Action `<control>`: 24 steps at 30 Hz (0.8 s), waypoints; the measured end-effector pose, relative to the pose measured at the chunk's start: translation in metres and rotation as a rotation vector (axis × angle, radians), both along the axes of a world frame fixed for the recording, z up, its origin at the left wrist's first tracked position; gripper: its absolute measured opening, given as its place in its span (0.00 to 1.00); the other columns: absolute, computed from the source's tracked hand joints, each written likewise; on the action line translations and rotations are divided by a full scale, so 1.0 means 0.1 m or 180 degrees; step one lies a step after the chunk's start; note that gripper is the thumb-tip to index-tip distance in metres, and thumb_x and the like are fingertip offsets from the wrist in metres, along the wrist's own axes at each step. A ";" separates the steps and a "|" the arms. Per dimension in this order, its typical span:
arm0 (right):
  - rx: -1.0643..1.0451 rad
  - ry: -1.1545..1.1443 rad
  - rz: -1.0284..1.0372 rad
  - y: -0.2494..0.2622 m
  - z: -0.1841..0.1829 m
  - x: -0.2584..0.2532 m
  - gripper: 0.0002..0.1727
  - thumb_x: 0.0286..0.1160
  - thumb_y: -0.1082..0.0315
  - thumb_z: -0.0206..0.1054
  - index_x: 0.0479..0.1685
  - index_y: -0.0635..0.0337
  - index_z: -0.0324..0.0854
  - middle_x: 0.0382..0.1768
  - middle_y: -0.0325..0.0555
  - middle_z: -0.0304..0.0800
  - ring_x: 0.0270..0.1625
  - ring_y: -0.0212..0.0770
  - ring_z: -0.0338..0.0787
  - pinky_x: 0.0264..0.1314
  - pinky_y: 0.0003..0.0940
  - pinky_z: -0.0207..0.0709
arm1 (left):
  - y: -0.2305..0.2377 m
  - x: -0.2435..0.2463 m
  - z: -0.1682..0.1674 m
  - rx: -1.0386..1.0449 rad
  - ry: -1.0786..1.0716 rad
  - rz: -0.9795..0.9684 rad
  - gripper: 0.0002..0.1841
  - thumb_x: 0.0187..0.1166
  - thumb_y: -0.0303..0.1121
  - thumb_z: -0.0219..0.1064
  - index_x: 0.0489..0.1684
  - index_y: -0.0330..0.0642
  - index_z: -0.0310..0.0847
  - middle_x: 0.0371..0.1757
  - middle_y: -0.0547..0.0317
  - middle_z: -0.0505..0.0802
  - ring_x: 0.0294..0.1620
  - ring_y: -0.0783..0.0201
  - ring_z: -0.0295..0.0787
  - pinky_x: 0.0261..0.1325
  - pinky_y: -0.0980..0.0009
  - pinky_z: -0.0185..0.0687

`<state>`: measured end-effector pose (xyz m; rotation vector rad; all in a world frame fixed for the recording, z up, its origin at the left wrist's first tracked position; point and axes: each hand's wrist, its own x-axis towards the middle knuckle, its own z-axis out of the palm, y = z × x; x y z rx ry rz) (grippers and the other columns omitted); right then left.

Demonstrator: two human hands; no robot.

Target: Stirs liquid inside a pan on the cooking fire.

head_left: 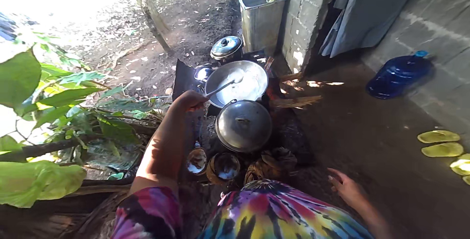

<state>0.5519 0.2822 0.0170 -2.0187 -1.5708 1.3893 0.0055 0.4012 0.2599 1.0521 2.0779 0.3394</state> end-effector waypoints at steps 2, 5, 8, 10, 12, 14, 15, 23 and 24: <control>0.0006 0.0005 0.0062 0.00 -0.02 -0.01 0.25 0.93 0.66 0.57 0.86 0.59 0.68 0.59 0.69 0.89 0.53 0.63 0.92 0.60 0.61 0.83 | -0.03 -0.01 0.13 0.0095 0.0175 -0.0104 0.19 0.89 0.45 0.62 0.66 0.42 0.82 0.34 0.59 0.87 0.22 0.73 0.72 0.26 0.75 0.70; -0.0037 0.0017 0.0063 0.00 -0.04 -0.03 0.25 0.93 0.65 0.57 0.86 0.58 0.68 0.60 0.68 0.88 0.54 0.64 0.92 0.61 0.61 0.83 | -0.08 0.01 0.32 0.0284 0.0413 -0.0181 0.19 0.90 0.46 0.61 0.69 0.43 0.81 0.41 0.54 0.89 0.30 0.68 0.79 0.37 0.68 0.78; -0.0054 0.0091 0.0063 0.00 -0.05 -0.03 0.25 0.93 0.65 0.56 0.86 0.59 0.68 0.59 0.70 0.87 0.53 0.64 0.92 0.61 0.62 0.82 | -0.12 0.04 0.50 0.0552 0.0658 -0.0243 0.19 0.90 0.43 0.62 0.68 0.41 0.82 0.44 0.48 0.90 0.34 0.62 0.84 0.44 0.60 0.83; -0.0035 0.0075 0.0113 0.00 -0.04 -0.03 0.25 0.94 0.65 0.56 0.87 0.59 0.68 0.60 0.70 0.88 0.53 0.64 0.92 0.60 0.62 0.82 | -0.16 0.08 0.59 0.0739 0.0812 -0.0265 0.19 0.90 0.41 0.61 0.69 0.39 0.81 0.45 0.46 0.91 0.34 0.60 0.86 0.46 0.58 0.84; -0.0085 0.0024 0.0131 0.00 -0.01 -0.03 0.25 0.94 0.64 0.55 0.87 0.58 0.67 0.62 0.69 0.87 0.55 0.65 0.92 0.62 0.63 0.82 | -0.17 0.08 0.60 0.0869 0.0978 -0.0306 0.18 0.90 0.40 0.61 0.69 0.37 0.81 0.46 0.45 0.91 0.35 0.58 0.88 0.46 0.57 0.87; -0.0126 -0.0022 0.0070 0.01 -0.01 -0.03 0.25 0.94 0.63 0.56 0.87 0.56 0.68 0.62 0.67 0.88 0.55 0.63 0.92 0.61 0.62 0.82 | -0.15 0.05 0.53 0.0941 0.1180 -0.0384 0.19 0.90 0.40 0.61 0.67 0.36 0.81 0.45 0.42 0.91 0.36 0.53 0.91 0.48 0.51 0.88; -0.0123 -0.0042 0.0038 0.00 -0.01 -0.03 0.25 0.93 0.63 0.56 0.86 0.56 0.69 0.61 0.66 0.88 0.54 0.62 0.92 0.61 0.61 0.83 | -0.13 0.01 0.46 0.0958 0.1281 -0.0411 0.18 0.89 0.41 0.61 0.65 0.35 0.81 0.44 0.40 0.92 0.37 0.49 0.92 0.48 0.46 0.88; -0.0030 -0.0041 -0.0007 -0.12 -0.15 0.07 0.24 0.93 0.66 0.57 0.84 0.59 0.71 0.55 0.67 0.90 0.49 0.62 0.93 0.56 0.61 0.84 | -0.02 -0.10 -0.26 0.0132 0.1922 -0.0471 0.18 0.86 0.41 0.64 0.53 0.31 0.84 0.52 0.30 0.91 0.57 0.31 0.89 0.57 0.28 0.79; -0.0032 -0.0042 -0.0026 -0.14 -0.17 0.08 0.23 0.92 0.66 0.57 0.83 0.60 0.71 0.55 0.68 0.90 0.48 0.62 0.93 0.56 0.61 0.84 | -0.03 -0.09 -0.31 -0.0026 0.1981 -0.0488 0.18 0.85 0.41 0.64 0.51 0.31 0.84 0.52 0.30 0.91 0.58 0.31 0.89 0.57 0.28 0.80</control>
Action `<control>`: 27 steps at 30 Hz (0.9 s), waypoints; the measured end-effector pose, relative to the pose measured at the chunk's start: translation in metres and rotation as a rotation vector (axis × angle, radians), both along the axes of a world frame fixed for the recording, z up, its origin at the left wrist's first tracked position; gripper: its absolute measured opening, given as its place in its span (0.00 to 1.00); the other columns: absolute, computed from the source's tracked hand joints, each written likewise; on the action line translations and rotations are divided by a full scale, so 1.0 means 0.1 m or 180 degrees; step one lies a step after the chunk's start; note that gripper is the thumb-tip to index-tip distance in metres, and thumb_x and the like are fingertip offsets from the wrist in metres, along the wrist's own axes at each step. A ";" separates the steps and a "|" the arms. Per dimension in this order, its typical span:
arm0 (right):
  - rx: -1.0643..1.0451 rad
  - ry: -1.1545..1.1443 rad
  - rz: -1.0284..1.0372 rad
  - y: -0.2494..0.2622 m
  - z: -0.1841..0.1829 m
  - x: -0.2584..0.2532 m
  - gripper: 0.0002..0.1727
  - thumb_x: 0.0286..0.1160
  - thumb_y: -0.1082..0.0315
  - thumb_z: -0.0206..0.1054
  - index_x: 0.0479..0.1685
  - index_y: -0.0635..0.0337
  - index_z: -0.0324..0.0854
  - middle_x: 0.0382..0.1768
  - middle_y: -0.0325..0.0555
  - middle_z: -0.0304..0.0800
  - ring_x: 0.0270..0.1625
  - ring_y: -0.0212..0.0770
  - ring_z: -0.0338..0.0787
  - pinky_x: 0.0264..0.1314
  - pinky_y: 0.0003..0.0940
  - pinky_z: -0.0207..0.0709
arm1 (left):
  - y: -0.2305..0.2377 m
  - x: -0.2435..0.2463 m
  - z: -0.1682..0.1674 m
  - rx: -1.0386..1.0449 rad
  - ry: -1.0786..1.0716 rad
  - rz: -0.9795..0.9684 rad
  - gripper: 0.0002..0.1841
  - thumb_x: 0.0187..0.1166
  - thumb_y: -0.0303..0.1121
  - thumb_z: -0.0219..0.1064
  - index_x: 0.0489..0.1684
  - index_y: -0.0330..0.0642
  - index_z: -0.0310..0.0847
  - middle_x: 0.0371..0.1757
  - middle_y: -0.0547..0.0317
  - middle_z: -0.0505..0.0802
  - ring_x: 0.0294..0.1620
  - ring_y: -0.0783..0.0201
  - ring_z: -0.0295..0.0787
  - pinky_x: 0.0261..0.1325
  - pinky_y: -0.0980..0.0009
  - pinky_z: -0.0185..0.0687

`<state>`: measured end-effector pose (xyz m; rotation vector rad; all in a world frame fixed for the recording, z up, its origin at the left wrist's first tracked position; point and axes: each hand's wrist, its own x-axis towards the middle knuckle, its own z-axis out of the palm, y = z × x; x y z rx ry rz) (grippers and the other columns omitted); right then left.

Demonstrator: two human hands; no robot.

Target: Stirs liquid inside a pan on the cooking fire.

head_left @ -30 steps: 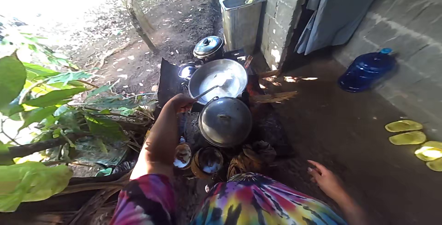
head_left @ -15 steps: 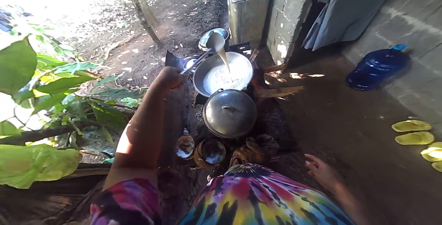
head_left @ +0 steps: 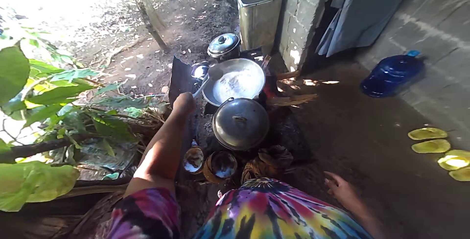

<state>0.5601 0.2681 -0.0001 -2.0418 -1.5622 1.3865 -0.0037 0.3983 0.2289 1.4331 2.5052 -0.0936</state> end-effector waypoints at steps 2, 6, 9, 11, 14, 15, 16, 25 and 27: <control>-0.0024 -0.0020 -0.0052 -0.03 -0.04 0.03 0.23 0.92 0.66 0.58 0.83 0.60 0.72 0.54 0.68 0.90 0.48 0.62 0.93 0.56 0.61 0.84 | 0.00 0.03 -0.06 -0.0286 0.0120 0.0031 0.17 0.84 0.40 0.64 0.50 0.30 0.85 0.52 0.31 0.91 0.58 0.33 0.90 0.56 0.30 0.81; -0.0176 0.0012 -0.0128 -0.07 -0.08 0.06 0.24 0.93 0.65 0.57 0.84 0.59 0.70 0.59 0.69 0.89 0.50 0.63 0.93 0.58 0.61 0.83 | 0.02 0.11 -0.04 -0.0647 0.0125 0.0052 0.20 0.86 0.42 0.63 0.45 0.29 0.86 0.47 0.34 0.92 0.51 0.38 0.92 0.56 0.36 0.83; -0.0182 0.0022 -0.0137 -0.07 -0.11 0.06 0.24 0.93 0.65 0.57 0.84 0.59 0.70 0.59 0.68 0.88 0.49 0.61 0.93 0.55 0.60 0.84 | 0.00 0.24 0.12 -0.0801 -0.0022 0.0000 0.21 0.88 0.42 0.62 0.43 0.25 0.84 0.44 0.35 0.92 0.47 0.42 0.92 0.56 0.40 0.83; -0.0190 0.0031 -0.0139 -0.07 -0.09 0.05 0.24 0.93 0.65 0.58 0.84 0.59 0.71 0.59 0.68 0.88 0.48 0.60 0.92 0.55 0.58 0.84 | 0.00 0.30 0.19 -0.0867 -0.0218 -0.0013 0.21 0.89 0.41 0.62 0.44 0.24 0.84 0.42 0.38 0.91 0.42 0.47 0.91 0.55 0.46 0.84; -0.0243 0.0042 -0.0106 -0.08 -0.05 0.01 0.24 0.93 0.65 0.57 0.84 0.59 0.70 0.59 0.68 0.88 0.49 0.61 0.92 0.56 0.58 0.84 | 0.03 0.31 0.19 -0.0821 -0.0733 0.0182 0.19 0.89 0.43 0.63 0.46 0.31 0.82 0.34 0.52 0.85 0.31 0.61 0.81 0.43 0.62 0.80; -0.0235 0.0037 -0.0081 -0.08 -0.06 0.01 0.24 0.93 0.65 0.57 0.84 0.58 0.71 0.58 0.68 0.89 0.49 0.61 0.93 0.56 0.58 0.84 | 0.03 0.31 0.16 -0.0731 -0.0927 0.0261 0.17 0.88 0.43 0.64 0.42 0.35 0.81 0.27 0.59 0.80 0.23 0.67 0.74 0.33 0.69 0.75; -0.0231 0.0041 -0.0049 -0.08 -0.07 0.01 0.24 0.93 0.65 0.57 0.84 0.58 0.70 0.58 0.68 0.89 0.50 0.61 0.93 0.57 0.59 0.84 | 0.03 0.32 0.16 -0.0639 -0.1143 0.0392 0.15 0.87 0.43 0.65 0.38 0.38 0.81 0.23 0.63 0.77 0.18 0.71 0.68 0.25 0.74 0.67; -0.0257 0.0133 -0.0232 -0.14 -0.11 0.09 0.24 0.92 0.66 0.58 0.84 0.59 0.71 0.55 0.67 0.90 0.46 0.59 0.92 0.53 0.57 0.84 | -0.07 0.35 0.15 -0.0105 -0.2457 0.1118 0.12 0.87 0.41 0.63 0.36 0.42 0.77 0.18 0.66 0.75 0.10 0.77 0.62 0.12 0.84 0.57; -0.0286 0.0125 -0.0219 -0.15 -0.11 0.10 0.24 0.92 0.65 0.58 0.84 0.58 0.70 0.56 0.67 0.90 0.47 0.59 0.93 0.54 0.57 0.84 | -0.08 0.36 0.20 -0.0072 -0.2429 0.1053 0.13 0.88 0.41 0.62 0.38 0.41 0.77 0.18 0.66 0.75 0.10 0.77 0.63 0.12 0.84 0.58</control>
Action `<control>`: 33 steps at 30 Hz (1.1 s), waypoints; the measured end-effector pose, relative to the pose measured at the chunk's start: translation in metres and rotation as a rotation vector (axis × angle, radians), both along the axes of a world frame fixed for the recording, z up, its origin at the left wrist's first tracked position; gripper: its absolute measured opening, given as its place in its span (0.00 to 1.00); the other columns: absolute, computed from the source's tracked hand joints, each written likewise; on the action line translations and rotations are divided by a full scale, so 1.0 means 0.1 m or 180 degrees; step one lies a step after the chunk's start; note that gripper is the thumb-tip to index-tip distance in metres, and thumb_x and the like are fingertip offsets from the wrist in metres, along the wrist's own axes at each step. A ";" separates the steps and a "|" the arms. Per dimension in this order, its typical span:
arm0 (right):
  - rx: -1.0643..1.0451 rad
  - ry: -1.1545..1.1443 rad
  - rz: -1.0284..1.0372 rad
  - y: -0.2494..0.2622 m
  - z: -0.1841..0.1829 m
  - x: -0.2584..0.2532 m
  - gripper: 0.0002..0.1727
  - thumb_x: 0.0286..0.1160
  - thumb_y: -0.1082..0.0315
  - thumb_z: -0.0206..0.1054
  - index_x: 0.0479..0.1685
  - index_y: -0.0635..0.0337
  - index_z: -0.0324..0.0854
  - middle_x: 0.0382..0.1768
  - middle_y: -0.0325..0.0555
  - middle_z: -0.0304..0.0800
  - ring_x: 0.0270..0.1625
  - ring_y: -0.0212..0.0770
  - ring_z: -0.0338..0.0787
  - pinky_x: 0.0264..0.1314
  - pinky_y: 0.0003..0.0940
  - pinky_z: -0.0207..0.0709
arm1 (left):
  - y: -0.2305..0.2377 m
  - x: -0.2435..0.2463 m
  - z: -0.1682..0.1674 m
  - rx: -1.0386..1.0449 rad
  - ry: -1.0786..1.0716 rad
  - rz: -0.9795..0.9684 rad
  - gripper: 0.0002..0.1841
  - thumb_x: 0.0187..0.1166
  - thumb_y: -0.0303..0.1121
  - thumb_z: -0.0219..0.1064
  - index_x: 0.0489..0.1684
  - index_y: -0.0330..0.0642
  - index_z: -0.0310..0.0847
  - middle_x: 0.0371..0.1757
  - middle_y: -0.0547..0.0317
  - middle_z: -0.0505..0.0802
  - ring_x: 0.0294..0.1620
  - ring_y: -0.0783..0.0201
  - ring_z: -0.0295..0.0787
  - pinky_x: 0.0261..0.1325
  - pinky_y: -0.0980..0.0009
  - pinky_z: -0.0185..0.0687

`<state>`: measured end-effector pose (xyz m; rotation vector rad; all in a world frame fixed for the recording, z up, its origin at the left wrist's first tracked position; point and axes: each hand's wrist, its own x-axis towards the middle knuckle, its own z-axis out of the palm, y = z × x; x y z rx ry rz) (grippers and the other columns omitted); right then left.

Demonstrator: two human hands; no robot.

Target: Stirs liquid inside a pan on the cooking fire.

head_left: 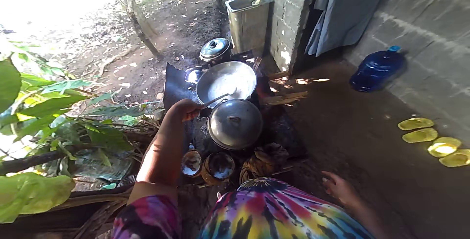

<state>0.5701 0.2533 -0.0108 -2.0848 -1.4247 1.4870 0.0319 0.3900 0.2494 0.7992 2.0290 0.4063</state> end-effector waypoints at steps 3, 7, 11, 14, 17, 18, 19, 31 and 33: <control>-0.0014 -0.0055 0.0096 0.01 0.05 -0.02 0.24 0.93 0.64 0.57 0.85 0.57 0.70 0.57 0.66 0.90 0.48 0.59 0.93 0.55 0.58 0.84 | -0.03 0.04 0.15 0.0082 0.0234 -0.0157 0.14 0.88 0.42 0.63 0.38 0.41 0.78 0.19 0.66 0.76 0.10 0.77 0.63 0.13 0.83 0.59; -0.0006 -0.0086 0.0225 0.04 0.05 -0.04 0.24 0.93 0.63 0.56 0.85 0.57 0.70 0.57 0.66 0.90 0.49 0.61 0.92 0.57 0.60 0.83 | -0.04 0.08 0.31 0.0283 0.0434 -0.0290 0.14 0.88 0.42 0.63 0.51 0.39 0.84 0.23 0.65 0.78 0.13 0.77 0.64 0.15 0.82 0.58; 0.0025 -0.0106 0.0279 0.06 0.04 -0.04 0.24 0.93 0.62 0.56 0.85 0.55 0.71 0.57 0.65 0.90 0.49 0.60 0.93 0.57 0.61 0.84 | -0.05 0.08 0.47 0.0402 0.0722 -0.0345 0.17 0.88 0.45 0.63 0.57 0.39 0.84 0.26 0.63 0.81 0.17 0.74 0.68 0.21 0.79 0.65; 0.0065 -0.0094 0.0284 0.06 0.04 -0.03 0.24 0.93 0.63 0.56 0.85 0.56 0.70 0.57 0.66 0.90 0.47 0.60 0.93 0.55 0.60 0.84 | -0.06 0.06 0.55 0.0522 0.0972 -0.0362 0.18 0.88 0.46 0.63 0.57 0.40 0.85 0.27 0.61 0.84 0.18 0.73 0.71 0.23 0.77 0.68; 0.0091 -0.0065 0.0239 0.06 0.04 -0.02 0.24 0.93 0.63 0.57 0.84 0.57 0.71 0.57 0.66 0.90 0.48 0.60 0.93 0.55 0.59 0.84 | -0.08 0.07 0.66 0.0613 0.1187 -0.0476 0.20 0.90 0.46 0.60 0.63 0.38 0.82 0.36 0.54 0.87 0.27 0.67 0.77 0.35 0.69 0.76; 0.0109 -0.0075 0.0248 0.06 0.03 -0.02 0.24 0.93 0.63 0.57 0.84 0.57 0.71 0.57 0.66 0.90 0.47 0.60 0.93 0.54 0.59 0.84 | -0.09 0.08 0.69 0.0677 0.1242 -0.0486 0.20 0.91 0.45 0.60 0.65 0.37 0.82 0.38 0.51 0.88 0.30 0.65 0.80 0.40 0.65 0.79; 0.0120 -0.0090 0.0265 0.06 0.04 -0.01 0.24 0.93 0.63 0.57 0.84 0.57 0.71 0.57 0.66 0.90 0.47 0.60 0.93 0.55 0.59 0.84 | -0.11 0.08 0.72 0.0745 0.1280 -0.0470 0.20 0.91 0.44 0.60 0.66 0.36 0.81 0.41 0.48 0.89 0.33 0.63 0.83 0.44 0.62 0.83; -0.0080 -0.0110 0.0168 0.05 0.01 -0.05 0.25 0.93 0.63 0.57 0.86 0.56 0.70 0.59 0.67 0.89 0.50 0.61 0.93 0.59 0.59 0.83 | -0.06 -0.06 0.26 0.0493 0.2549 -0.1050 0.18 0.89 0.40 0.60 0.57 0.30 0.81 0.53 0.28 0.90 0.57 0.30 0.89 0.59 0.28 0.79; -0.0051 -0.0058 0.0138 0.03 -0.01 -0.03 0.24 0.93 0.65 0.58 0.85 0.58 0.70 0.57 0.68 0.89 0.49 0.61 0.93 0.58 0.59 0.84 | -0.06 -0.04 0.11 0.0290 0.2605 -0.1087 0.16 0.87 0.37 0.61 0.53 0.29 0.82 0.54 0.28 0.90 0.59 0.29 0.88 0.57 0.28 0.80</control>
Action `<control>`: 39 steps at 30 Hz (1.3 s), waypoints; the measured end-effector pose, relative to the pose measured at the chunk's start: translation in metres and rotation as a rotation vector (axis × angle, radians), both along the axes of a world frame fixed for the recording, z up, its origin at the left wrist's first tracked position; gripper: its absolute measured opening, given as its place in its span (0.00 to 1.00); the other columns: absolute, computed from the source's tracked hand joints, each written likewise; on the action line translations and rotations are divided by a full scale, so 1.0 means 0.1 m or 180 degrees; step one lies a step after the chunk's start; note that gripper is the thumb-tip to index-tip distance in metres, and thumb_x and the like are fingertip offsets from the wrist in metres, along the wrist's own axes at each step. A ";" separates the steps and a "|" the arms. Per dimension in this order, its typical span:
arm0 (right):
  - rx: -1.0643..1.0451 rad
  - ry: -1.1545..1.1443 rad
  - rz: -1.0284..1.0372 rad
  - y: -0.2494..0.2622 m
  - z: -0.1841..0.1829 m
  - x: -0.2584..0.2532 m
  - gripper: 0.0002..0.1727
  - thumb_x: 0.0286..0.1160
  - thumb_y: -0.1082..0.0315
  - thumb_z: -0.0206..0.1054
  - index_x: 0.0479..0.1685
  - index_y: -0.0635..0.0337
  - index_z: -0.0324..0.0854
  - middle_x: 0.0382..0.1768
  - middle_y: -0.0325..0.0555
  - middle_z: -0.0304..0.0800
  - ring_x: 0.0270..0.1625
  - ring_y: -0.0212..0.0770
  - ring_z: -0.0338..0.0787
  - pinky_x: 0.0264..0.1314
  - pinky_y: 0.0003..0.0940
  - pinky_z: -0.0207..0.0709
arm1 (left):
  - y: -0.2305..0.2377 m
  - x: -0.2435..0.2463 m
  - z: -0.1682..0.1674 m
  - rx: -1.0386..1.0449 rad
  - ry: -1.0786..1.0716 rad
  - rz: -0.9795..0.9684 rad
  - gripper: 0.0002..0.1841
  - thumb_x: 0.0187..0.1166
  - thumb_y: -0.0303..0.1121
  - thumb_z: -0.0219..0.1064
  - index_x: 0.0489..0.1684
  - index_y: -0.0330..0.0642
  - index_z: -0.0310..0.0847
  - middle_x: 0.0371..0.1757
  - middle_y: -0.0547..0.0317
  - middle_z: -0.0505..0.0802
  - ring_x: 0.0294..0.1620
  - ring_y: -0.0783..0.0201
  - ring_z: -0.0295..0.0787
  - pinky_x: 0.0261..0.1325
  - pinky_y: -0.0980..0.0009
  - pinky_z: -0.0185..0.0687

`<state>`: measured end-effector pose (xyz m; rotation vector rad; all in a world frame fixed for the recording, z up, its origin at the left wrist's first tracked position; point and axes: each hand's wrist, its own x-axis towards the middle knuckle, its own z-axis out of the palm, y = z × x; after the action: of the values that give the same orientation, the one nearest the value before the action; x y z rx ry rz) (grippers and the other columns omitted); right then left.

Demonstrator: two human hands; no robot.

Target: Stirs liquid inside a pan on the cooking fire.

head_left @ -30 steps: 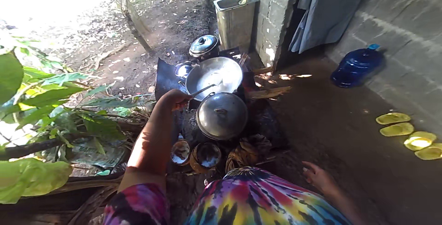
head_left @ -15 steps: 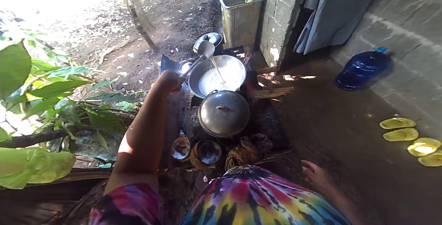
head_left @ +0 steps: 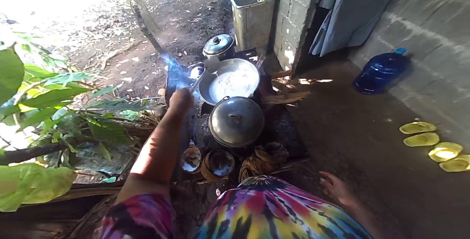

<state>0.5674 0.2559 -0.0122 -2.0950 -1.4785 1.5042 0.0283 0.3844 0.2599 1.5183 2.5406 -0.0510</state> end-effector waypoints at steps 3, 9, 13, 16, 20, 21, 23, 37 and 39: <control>0.0026 0.0015 -0.0047 -0.03 -0.02 0.03 0.24 0.92 0.65 0.58 0.84 0.60 0.70 0.55 0.68 0.89 0.46 0.59 0.92 0.55 0.58 0.84 | 0.01 0.07 -0.15 -0.0303 0.0029 0.0198 0.13 0.83 0.33 0.64 0.48 0.28 0.84 0.53 0.30 0.91 0.58 0.31 0.89 0.57 0.30 0.81; 0.0008 0.0013 -0.0085 -0.09 -0.09 0.06 0.24 0.93 0.64 0.58 0.84 0.58 0.70 0.55 0.67 0.90 0.46 0.58 0.92 0.54 0.57 0.84 | 0.15 0.02 -0.36 -0.0617 -0.0194 0.0340 0.15 0.82 0.35 0.64 0.44 0.27 0.85 0.50 0.33 0.92 0.53 0.37 0.92 0.57 0.35 0.83; -0.0022 -0.0027 -0.0115 -0.10 -0.01 0.00 0.24 0.93 0.65 0.57 0.85 0.58 0.70 0.56 0.66 0.89 0.47 0.58 0.92 0.55 0.57 0.83 | 0.26 -0.01 -0.31 -0.0766 -0.0744 0.0277 0.19 0.88 0.38 0.62 0.48 0.23 0.83 0.46 0.36 0.90 0.46 0.47 0.89 0.57 0.47 0.83; -0.0013 -0.0028 -0.0103 -0.10 0.01 -0.02 0.24 0.93 0.64 0.57 0.85 0.58 0.69 0.56 0.66 0.89 0.47 0.58 0.92 0.55 0.57 0.83 | 0.26 -0.02 -0.26 -0.0557 -0.1441 0.0541 0.14 0.88 0.39 0.63 0.36 0.36 0.80 0.24 0.61 0.78 0.18 0.71 0.68 0.24 0.74 0.68; -0.0012 0.0001 -0.0106 -0.13 0.06 -0.04 0.24 0.93 0.64 0.56 0.85 0.58 0.69 0.57 0.67 0.89 0.48 0.59 0.92 0.56 0.58 0.83 | 0.23 0.02 -0.19 -0.0329 -0.2354 0.1160 0.11 0.87 0.37 0.63 0.35 0.42 0.77 0.20 0.65 0.77 0.10 0.77 0.65 0.13 0.84 0.60; -0.0027 0.0007 -0.0118 -0.13 0.05 -0.03 0.25 0.93 0.64 0.56 0.85 0.58 0.69 0.57 0.66 0.89 0.48 0.58 0.92 0.56 0.57 0.84 | 0.22 0.04 -0.18 -0.0294 -0.2419 0.1219 0.11 0.87 0.38 0.63 0.34 0.42 0.77 0.20 0.65 0.77 0.10 0.78 0.65 0.12 0.84 0.60; -0.0020 0.0034 -0.0142 -0.13 0.01 -0.01 0.24 0.93 0.64 0.56 0.85 0.57 0.69 0.57 0.66 0.89 0.47 0.58 0.92 0.55 0.57 0.84 | 0.21 0.07 -0.16 -0.0269 -0.2479 0.1248 0.12 0.88 0.39 0.62 0.34 0.42 0.76 0.19 0.66 0.77 0.10 0.78 0.64 0.11 0.84 0.59; 0.0013 0.0017 -0.0023 0.00 -0.01 -0.04 0.24 0.93 0.64 0.57 0.85 0.58 0.70 0.60 0.68 0.88 0.50 0.61 0.92 0.57 0.59 0.83 | 0.13 0.08 0.45 0.0161 -0.1763 0.0520 0.15 0.88 0.43 0.62 0.52 0.39 0.85 0.26 0.63 0.83 0.15 0.77 0.67 0.17 0.81 0.62; 0.0015 -0.0004 -0.0007 0.01 0.00 -0.05 0.24 0.93 0.64 0.57 0.85 0.58 0.70 0.59 0.67 0.89 0.50 0.61 0.92 0.57 0.59 0.83 | 0.11 0.11 0.58 0.0228 -0.1460 0.0438 0.17 0.88 0.44 0.63 0.56 0.38 0.85 0.31 0.59 0.86 0.21 0.72 0.74 0.27 0.75 0.71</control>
<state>0.5623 0.2567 -0.0121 -2.0945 -1.4783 1.4973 0.0396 0.3956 0.3178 1.2017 2.2817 0.3668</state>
